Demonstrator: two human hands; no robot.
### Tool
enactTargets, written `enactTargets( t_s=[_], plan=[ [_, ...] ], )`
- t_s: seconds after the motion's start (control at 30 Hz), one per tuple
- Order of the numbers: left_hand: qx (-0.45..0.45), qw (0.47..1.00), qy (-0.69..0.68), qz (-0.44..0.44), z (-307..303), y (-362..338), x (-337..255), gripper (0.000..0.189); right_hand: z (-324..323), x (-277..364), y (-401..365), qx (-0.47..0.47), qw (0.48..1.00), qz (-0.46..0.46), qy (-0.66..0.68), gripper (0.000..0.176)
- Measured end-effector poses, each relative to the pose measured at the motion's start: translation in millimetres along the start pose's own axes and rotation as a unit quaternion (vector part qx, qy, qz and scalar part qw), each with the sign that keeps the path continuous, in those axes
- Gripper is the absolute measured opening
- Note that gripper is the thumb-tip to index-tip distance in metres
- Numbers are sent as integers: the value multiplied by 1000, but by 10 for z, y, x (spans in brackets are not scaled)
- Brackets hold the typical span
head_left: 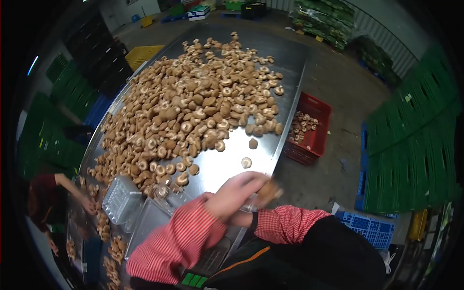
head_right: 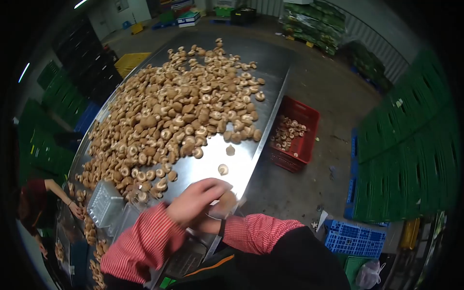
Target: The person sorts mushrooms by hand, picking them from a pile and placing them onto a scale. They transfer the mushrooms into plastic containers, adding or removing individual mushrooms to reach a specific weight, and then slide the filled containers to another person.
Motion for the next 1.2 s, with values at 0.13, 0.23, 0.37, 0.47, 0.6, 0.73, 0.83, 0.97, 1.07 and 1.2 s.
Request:
enactTargets(
  t_s=[0.13,0.23,0.37,0.47,0.6,0.73,0.83,0.97,1.07,1.2],
  plan=[
    [1,984,-142,104,411,1024,-550,65,-305,204,-152,-35,998,-36,-41,16],
    [-76,967,61,235,369,963,-581,68,-655,628,-282,-47,974,-123,-186,15],
    [-191,895,265,304,-108,-5,-316,55,-789,1127,-338,-49,905,-170,-387,14],
    [-504,793,142,311,-639,-713,-11,61,-561,1335,-282,-18,811,-164,-562,11],
    [-461,867,-169,80,-1022,-846,728,51,-87,1081,-202,183,669,-297,-656,21],
    [-368,895,-251,13,-1178,-802,1297,38,128,1306,47,110,628,-284,-716,42],
    [-266,946,-187,-4,-1038,-639,1260,39,-367,1206,295,52,760,-83,-642,45],
    [-362,909,203,-40,-1577,-365,1392,66,-1299,1013,65,-1,911,168,-377,25],
    [-425,752,460,-205,-2128,-525,1269,97,-2014,1660,-296,-184,753,22,-631,21],
    [-418,699,527,-243,-2615,-218,1581,106,-2193,1738,-270,-196,528,78,-822,23]
  ],
)
Point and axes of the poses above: each hand's wrist, its own y-axis towards the middle knuckle, its own z-axis out of the palm, x = y × z, the point moved 6 cm from there along y, towards the middle knuckle, and after that the axes turned 4 degrees about -z, right-handed, at the moved point
